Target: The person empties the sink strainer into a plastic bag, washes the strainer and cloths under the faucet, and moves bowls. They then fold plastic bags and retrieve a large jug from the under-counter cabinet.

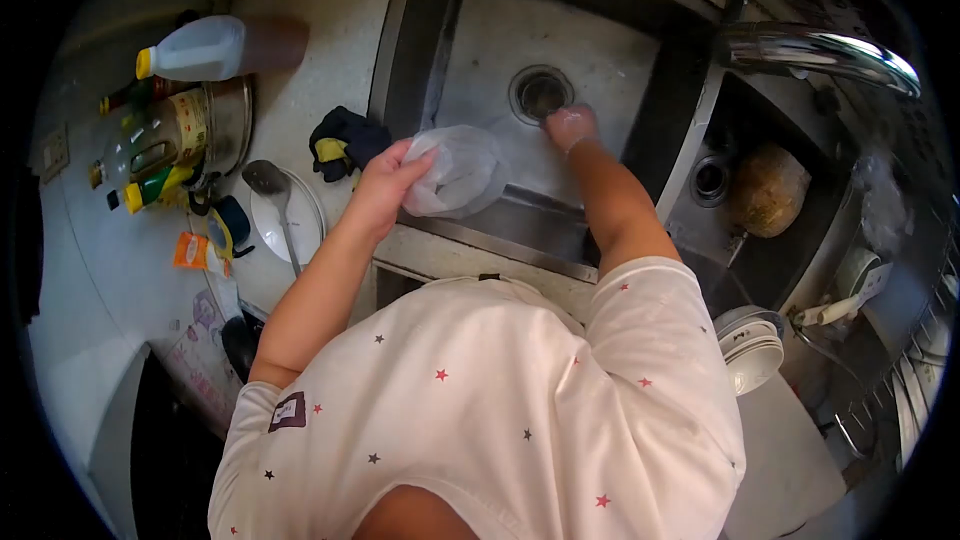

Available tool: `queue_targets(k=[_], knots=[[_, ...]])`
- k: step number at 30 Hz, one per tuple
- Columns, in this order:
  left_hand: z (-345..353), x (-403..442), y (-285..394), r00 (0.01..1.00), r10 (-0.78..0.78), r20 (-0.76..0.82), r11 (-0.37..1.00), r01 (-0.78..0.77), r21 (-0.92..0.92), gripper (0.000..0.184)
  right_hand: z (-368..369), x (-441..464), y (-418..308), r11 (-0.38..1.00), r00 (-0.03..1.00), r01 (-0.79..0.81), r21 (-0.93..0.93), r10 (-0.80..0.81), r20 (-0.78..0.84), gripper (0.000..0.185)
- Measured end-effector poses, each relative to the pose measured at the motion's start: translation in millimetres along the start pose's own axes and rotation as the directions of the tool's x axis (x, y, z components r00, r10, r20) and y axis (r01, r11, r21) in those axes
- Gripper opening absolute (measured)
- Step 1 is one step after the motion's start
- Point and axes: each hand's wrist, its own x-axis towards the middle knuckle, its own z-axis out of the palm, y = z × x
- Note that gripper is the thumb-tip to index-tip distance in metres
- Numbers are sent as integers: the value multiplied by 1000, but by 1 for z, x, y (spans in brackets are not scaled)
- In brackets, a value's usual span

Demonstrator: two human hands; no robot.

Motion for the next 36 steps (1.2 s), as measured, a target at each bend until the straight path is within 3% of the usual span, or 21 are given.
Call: queue_targets(k=[4,10,19,28,31,34,36], knots=[[1,2,-6,1000,-28,13,999,29,-25,24,19,5,8,964,960,238,-114,-252,-123,18],[6,5,-11,999,-48,7,999,48,2,25,20,6,5,922,925,301,-244,-344,-158,15],[5,8,-9,999,-51,7,997,50,67,24,20,21,6,871,869,426,-245,-469,-158,16],[3,13,-16,998,-67,14,996,66,52,25,-4,7,0,954,955,276,-121,-286,-78,23],[5,12,-11,996,-93,-1,994,93,48,24,6,9,3,957,953,270,-104,-281,-111,23],[7,13,-10,995,-102,4,994,102,47,24,10,8,5,945,918,295,-138,-321,-234,9],[7,13,-10,995,-98,10,994,98,48,24,8,9,3,940,923,309,-145,-333,-191,9]])
